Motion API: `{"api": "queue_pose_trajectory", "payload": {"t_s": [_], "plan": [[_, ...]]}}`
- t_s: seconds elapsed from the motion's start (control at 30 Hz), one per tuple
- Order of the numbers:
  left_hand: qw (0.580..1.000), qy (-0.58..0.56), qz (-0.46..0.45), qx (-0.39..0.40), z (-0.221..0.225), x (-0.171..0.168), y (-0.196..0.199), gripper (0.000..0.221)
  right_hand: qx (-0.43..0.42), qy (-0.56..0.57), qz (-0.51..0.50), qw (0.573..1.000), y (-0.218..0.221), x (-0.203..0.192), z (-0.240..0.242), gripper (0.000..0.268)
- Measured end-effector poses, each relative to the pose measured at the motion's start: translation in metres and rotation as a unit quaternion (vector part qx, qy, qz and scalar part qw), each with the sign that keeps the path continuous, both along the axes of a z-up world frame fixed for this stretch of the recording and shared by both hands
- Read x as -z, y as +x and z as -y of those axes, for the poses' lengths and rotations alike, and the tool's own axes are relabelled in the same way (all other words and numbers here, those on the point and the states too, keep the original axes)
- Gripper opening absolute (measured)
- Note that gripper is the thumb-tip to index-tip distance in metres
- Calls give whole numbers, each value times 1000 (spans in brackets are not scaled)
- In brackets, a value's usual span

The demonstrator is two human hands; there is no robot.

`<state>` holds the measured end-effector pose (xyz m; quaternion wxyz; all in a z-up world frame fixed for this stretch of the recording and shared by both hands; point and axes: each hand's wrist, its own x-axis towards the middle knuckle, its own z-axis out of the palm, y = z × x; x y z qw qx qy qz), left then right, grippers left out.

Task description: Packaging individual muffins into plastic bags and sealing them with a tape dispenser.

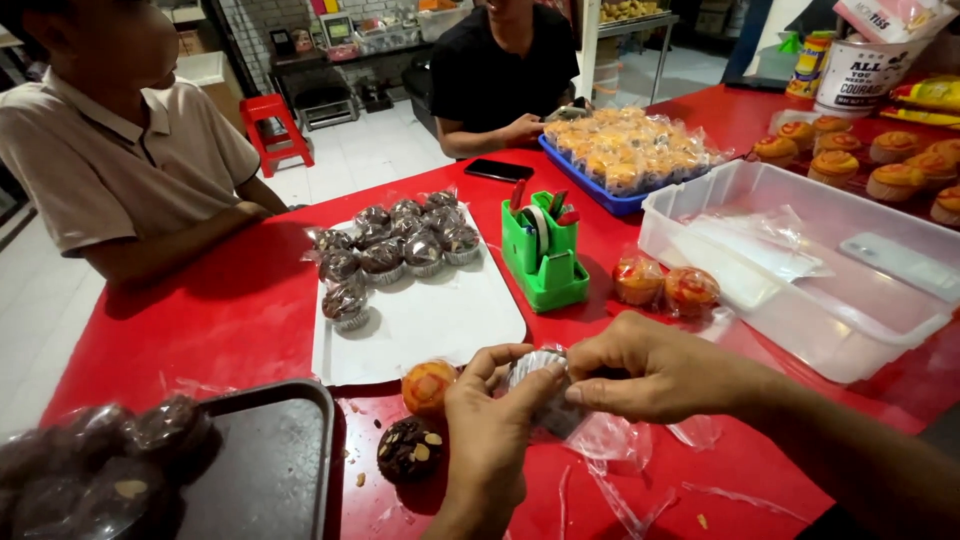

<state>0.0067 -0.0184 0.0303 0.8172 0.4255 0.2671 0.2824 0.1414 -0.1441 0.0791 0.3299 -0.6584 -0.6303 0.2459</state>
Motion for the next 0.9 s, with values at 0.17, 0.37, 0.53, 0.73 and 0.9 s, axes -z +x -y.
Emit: {"api": "queue_pose_trajectory", "payload": {"t_s": [0.17,0.37,0.53,0.73,0.9], "plan": [[1000,24,-8,-3,-2,12,5,25,27,-13,44,999,-1,0,-4,27],[994,46,-39,87,-6,12,1,48,75,-74,128,986,4,10,-13,20],[987,80,-19,135,-16,34,5,62,86,-116,148,978,5,10,-12,27],[973,86,61,204,-20,36,-1,66,105,-161,96,977,-5,-1,-12,26],[960,103,118,233,-19,49,1,80,124,-192,49,972,-12,-3,-13,25]]}}
